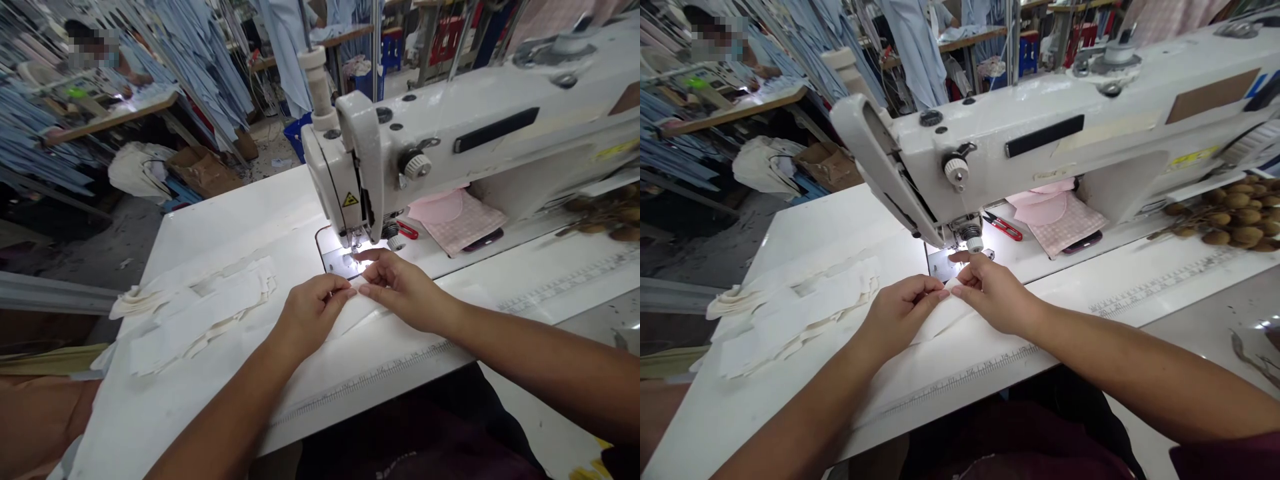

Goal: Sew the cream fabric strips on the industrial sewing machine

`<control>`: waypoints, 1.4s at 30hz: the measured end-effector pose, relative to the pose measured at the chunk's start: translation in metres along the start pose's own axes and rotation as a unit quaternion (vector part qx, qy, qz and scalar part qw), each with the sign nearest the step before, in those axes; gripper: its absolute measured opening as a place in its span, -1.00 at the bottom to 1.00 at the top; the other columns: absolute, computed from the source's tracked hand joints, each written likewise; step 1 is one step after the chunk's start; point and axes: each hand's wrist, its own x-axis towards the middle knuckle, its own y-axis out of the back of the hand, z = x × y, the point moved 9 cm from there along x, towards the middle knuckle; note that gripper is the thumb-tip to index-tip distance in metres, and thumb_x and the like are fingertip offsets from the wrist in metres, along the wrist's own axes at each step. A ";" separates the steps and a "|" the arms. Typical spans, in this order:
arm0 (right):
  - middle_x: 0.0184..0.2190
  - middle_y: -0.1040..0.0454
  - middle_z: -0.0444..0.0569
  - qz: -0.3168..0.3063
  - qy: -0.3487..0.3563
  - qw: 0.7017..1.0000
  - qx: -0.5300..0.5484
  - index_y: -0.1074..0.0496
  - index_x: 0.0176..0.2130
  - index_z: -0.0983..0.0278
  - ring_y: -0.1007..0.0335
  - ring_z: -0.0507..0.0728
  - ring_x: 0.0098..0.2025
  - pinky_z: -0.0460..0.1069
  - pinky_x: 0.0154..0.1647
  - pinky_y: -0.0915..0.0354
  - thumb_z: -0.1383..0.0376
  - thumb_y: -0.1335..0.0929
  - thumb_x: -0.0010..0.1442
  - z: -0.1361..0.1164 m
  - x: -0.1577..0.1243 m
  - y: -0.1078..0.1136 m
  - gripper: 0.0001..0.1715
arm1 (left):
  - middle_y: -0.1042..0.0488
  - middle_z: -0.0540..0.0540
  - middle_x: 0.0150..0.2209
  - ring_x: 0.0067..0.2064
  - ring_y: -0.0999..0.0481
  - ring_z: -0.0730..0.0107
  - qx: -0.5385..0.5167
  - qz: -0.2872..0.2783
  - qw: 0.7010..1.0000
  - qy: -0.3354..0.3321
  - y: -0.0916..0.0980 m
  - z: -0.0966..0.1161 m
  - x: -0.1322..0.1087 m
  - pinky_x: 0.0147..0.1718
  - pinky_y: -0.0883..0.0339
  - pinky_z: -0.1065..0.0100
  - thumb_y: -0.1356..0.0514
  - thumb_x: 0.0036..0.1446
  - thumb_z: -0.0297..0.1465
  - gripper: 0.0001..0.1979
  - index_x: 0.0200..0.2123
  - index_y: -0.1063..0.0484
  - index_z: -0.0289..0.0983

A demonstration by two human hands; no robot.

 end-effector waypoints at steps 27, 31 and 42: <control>-0.37 -0.30 -0.12 0.032 0.008 0.998 0.058 -0.20 -0.05 0.24 -0.31 0.04 -0.33 0.00 -0.31 -0.25 0.23 -0.29 0.12 0.005 0.000 0.006 -0.62 | -0.41 0.05 -0.53 -0.47 -0.35 0.48 -0.085 0.038 0.994 0.051 0.001 -0.006 0.002 -0.48 -0.24 0.43 -0.15 0.05 -0.27 -0.82 -0.47 -0.44 -0.23; -0.30 -0.34 -0.08 0.042 -0.015 0.998 -0.052 -0.21 0.01 0.23 -0.33 0.02 -0.34 0.00 -0.29 -0.31 0.32 -0.29 0.13 0.007 0.000 0.009 -0.59 | -0.41 0.05 -0.54 -0.49 -0.35 0.47 -0.022 0.002 0.992 0.121 -0.004 -0.016 0.009 -0.50 -0.22 0.42 -0.17 0.03 -0.25 -0.83 -0.47 -0.45 -0.21; -0.33 -0.40 0.04 -0.115 0.168 0.858 -0.471 -0.45 -0.35 0.36 -0.26 0.14 -0.23 0.04 -0.19 -0.26 0.48 -0.22 0.21 -0.018 -0.004 -0.020 -0.77 | -0.47 0.03 -0.45 -0.45 -0.39 0.42 0.116 -0.065 0.986 0.099 -0.016 -0.013 0.032 -0.49 -0.21 0.38 -0.18 0.00 -0.34 -0.92 -0.44 -0.40 -0.22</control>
